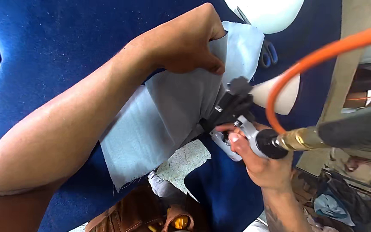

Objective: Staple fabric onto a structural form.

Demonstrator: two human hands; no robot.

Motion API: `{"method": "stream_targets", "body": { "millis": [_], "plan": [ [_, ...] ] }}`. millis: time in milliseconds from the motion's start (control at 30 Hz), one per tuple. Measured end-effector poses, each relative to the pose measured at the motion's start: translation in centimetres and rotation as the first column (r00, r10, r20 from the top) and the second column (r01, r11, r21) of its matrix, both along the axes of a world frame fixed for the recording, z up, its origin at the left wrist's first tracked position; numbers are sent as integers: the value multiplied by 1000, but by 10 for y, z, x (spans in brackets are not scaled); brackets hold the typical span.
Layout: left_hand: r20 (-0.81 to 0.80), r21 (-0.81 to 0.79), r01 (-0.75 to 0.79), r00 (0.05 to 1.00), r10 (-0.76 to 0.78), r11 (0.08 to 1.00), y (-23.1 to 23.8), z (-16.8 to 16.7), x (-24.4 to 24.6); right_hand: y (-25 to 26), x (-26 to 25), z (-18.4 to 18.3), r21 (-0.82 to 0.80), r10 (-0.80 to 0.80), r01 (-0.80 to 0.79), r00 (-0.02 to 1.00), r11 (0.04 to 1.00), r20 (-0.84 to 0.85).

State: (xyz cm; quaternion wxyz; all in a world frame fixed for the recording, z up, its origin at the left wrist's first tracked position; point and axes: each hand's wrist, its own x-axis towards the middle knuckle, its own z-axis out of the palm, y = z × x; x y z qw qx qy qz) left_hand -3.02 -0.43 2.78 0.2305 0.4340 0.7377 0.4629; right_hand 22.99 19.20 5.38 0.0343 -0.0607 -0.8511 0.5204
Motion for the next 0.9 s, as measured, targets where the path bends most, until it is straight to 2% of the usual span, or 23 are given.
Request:
{"method": "stream_targets", "body": {
  "millis": [233,400,633,733,900],
  "plan": [
    [50,-31,-4,999,6,1000,-1,5,0,3,-6,-5,74,-10,9,1000,997,11],
    [94,-58,-2,996,8,998,-4,-2,-7,8,-15,-13,67,-51,52,999,996,-18],
    [254,-114,-47,964,75,992,-9,-15,-11,6,-8,-24,-22,-85,84,992,996,-90],
    [279,-111,-55,957,85,992,-8,-18,-14,10,1,-32,-81,-90,81,989,993,-115],
    [273,-117,-49,959,80,992,-10,-19,-13,9,10,-36,-90,-104,93,986,992,-127]
  ]
}}
